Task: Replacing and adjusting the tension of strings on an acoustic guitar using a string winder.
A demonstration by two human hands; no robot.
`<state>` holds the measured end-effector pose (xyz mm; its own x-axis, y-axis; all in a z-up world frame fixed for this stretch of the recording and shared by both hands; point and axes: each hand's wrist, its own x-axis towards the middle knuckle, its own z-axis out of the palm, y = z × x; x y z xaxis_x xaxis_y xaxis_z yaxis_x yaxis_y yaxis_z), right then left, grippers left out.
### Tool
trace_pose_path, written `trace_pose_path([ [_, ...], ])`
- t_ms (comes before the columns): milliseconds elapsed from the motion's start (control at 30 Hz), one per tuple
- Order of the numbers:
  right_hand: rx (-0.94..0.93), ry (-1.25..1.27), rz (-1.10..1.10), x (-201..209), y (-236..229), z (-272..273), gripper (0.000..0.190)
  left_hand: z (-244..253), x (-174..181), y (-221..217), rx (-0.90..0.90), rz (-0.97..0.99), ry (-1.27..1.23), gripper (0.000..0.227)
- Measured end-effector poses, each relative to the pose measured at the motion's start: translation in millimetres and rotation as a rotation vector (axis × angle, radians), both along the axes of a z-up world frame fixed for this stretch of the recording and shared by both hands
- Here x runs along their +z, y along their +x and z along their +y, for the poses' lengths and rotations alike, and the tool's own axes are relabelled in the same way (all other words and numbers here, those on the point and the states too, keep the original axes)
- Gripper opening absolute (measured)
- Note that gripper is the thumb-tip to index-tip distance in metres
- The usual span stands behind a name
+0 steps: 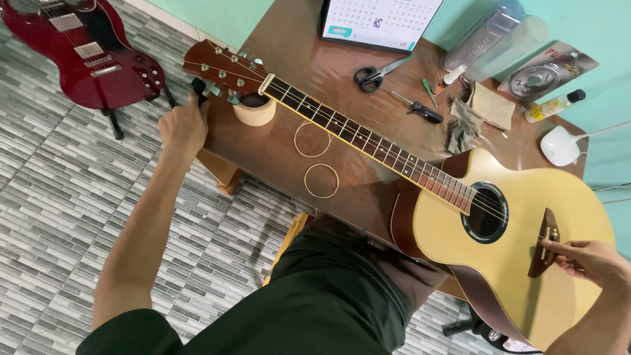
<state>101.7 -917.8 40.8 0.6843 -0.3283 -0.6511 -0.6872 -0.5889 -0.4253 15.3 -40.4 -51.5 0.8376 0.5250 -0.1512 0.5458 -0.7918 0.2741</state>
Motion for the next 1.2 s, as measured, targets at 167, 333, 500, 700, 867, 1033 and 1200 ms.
trace_pose_path([
  [167, 0.031, -0.013, 0.008, 2.6, 1.3, 1.5, 0.032, 2.5, -7.2, -4.0, -0.159, -0.194, 0.005, 0.040],
  [333, 0.031, -0.003, 0.019, -0.3, 2.5, -3.5, 0.031, 3.3, 1.5, -12.0, -0.194, -0.263, -0.161, 0.031],
  [500, 0.040, 0.029, -0.002, -2.7, 0.2, -5.4, 0.028, 19.6, -6.6, -10.3, -0.167, -0.303, -0.265, 0.038],
  [700, 0.033, 0.026, -0.036, -2.3, -5.7, -4.2, 0.029, 20.6, 41.5, -48.0, -0.121, -0.158, -0.372, 0.027],
  [867, 0.006, 0.016, -0.062, 6.6, -7.5, 10.3, 0.031, 21.8, -8.6, -14.7, 0.016, -0.855, -0.038, 0.048],
  [1033, 0.056, -0.083, -0.069, 23.9, -16.9, 30.8, 0.042, 18.7, -49.1, 26.5, -0.131, -1.072, 0.202, 0.026],
  [1200, 0.095, -0.094, -0.054, 33.3, -21.3, 44.1, 0.049, 21.4, -60.4, 29.9, -0.184, -1.096, 0.493, 0.021],
])
